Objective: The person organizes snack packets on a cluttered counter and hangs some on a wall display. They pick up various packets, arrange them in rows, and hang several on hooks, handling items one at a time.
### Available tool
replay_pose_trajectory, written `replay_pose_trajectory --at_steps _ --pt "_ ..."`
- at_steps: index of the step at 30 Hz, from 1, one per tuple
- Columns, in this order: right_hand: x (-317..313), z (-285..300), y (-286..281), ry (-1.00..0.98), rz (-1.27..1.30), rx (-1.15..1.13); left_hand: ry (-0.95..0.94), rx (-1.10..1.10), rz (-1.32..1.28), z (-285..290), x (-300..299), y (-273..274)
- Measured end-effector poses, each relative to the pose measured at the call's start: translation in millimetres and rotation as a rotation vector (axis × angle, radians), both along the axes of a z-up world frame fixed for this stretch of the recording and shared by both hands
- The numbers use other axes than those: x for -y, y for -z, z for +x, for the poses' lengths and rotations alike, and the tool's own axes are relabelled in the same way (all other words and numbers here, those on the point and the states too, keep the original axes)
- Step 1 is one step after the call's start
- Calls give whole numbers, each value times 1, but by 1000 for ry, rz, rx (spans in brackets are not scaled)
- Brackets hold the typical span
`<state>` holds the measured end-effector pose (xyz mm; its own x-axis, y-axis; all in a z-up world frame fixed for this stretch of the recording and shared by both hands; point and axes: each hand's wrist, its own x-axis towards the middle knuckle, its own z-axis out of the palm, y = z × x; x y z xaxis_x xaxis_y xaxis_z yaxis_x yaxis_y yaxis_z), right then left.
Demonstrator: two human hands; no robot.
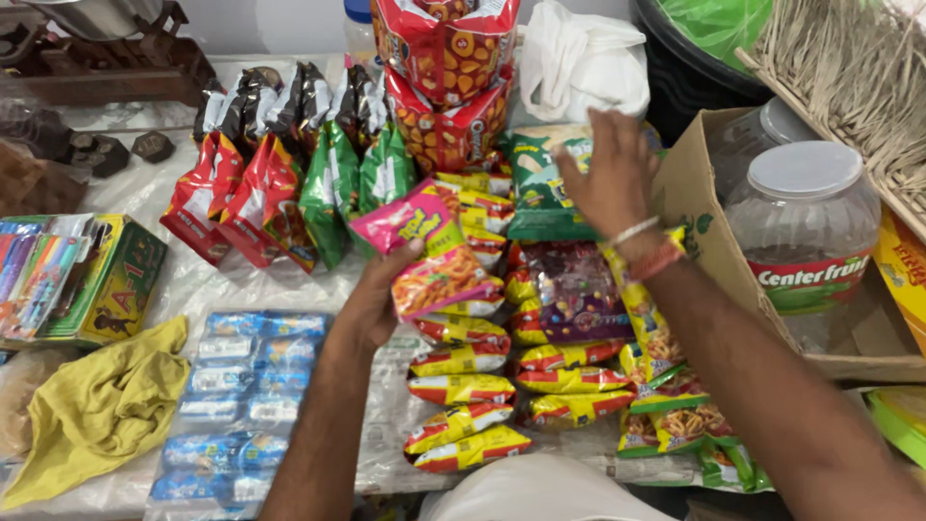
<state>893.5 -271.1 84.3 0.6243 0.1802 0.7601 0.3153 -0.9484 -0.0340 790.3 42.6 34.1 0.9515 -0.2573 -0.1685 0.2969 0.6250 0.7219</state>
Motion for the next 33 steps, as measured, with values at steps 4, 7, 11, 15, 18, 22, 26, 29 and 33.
replay_pose_trajectory --at_steps 4,7,11,15,18,22,26,29,33 --pt "-50 -56 -1 -325 462 -588 -37 32 180 4 13 -12" --pt "-76 -79 6 -589 751 -774 8 79 186 5 25 -19" --pt "-88 -87 15 -553 838 -746 48 154 216 0 35 -23" --pt "-83 -83 9 -610 1390 -1054 12 92 107 -3 36 -18" --pt "-71 -82 1 -571 1648 -1016 -39 81 157 0 34 -10" --pt "-50 -78 -8 -565 1614 -835 -50 98 246 5 27 1" --pt "-28 -73 -11 -571 1600 -663 -35 99 285 17 29 9" --pt "-20 -72 -9 -569 1598 -633 -70 102 383 46 34 10" --pt "-21 -71 -9 -576 1603 -644 -110 239 610 97 41 8"
